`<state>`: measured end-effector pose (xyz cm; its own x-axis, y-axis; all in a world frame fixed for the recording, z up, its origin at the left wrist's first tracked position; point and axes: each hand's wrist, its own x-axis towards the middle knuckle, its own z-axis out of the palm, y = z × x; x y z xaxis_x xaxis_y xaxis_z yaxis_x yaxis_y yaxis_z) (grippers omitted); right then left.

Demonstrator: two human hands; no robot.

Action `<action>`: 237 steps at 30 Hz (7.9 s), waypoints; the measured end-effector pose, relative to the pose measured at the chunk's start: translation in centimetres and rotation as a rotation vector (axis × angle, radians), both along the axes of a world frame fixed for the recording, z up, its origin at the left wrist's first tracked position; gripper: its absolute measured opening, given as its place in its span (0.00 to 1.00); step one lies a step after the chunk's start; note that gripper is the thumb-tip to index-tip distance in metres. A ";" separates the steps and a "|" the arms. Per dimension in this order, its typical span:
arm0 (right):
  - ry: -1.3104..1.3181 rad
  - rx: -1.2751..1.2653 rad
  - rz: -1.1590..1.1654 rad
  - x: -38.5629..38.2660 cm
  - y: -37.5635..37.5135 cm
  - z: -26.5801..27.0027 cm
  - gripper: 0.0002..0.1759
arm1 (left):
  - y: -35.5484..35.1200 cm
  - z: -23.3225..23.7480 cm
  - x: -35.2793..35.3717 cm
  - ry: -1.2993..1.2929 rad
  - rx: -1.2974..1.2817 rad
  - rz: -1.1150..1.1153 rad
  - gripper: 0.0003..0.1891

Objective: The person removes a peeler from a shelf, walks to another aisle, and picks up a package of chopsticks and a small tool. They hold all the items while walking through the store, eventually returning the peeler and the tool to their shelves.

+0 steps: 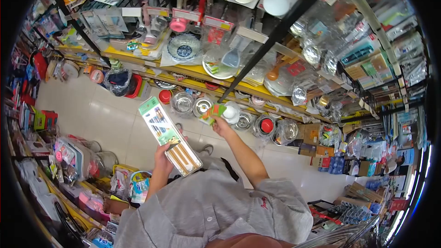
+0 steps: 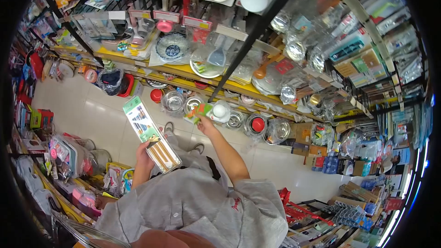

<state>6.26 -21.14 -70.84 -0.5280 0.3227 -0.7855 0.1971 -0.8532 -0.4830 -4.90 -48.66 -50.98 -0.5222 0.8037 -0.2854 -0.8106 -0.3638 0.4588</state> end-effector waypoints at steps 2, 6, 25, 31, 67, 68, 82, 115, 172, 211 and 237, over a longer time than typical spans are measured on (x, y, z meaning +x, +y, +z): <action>0.066 -0.023 0.014 -4.1 3.3 0.4 0.12 | -0.6 0.3 -0.9 0.017 -0.110 0.065 0.39; 0.087 -0.056 -0.078 -11.4 9.0 0.2 0.14 | -1.7 -1.8 -3.9 -0.014 -0.110 0.112 0.40; -0.097 0.485 -0.163 -16.6 10.7 -2.7 0.18 | 3.3 -6.2 -22.9 -0.261 -0.105 0.115 0.29; 0.326 0.080 0.241 -20.0 -8.2 13.8 0.22 | 8.5 -4.5 -26.2 -0.094 -0.261 -0.118 0.18; 0.592 0.491 -0.127 12.5 -10.9 24.9 0.40 | 7.5 -5.7 3.2 0.045 -0.317 -0.532 0.19; 0.616 0.511 -0.209 14.1 -11.9 24.5 0.40 | 7.3 -7.2 5.8 0.128 -0.349 -0.577 0.19; 0.344 0.869 -0.668 35.7 -0.1 23.9 0.33 | 19.1 -1.3 25.3 0.268 -0.235 -1.268 0.17; -0.094 1.658 -0.945 85.6 58.0 40.9 0.27 | 58.1 4.4 68.0 0.388 -0.112 -0.572 0.12; 1.938 0.490 0.339 86.4 47.5 48.2 0.12 | 55.9 5.5 83.0 0.342 -0.222 -0.273 0.16; 0.634 1.094 0.670 36.5 19.3 31.9 0.07 | 27.0 9.6 38.2 0.541 -0.214 0.058 0.20; 0.271 1.131 -0.224 13.5 8.6 33.6 0.13 | 20.9 9.5 3.5 0.691 -0.053 -0.080 0.14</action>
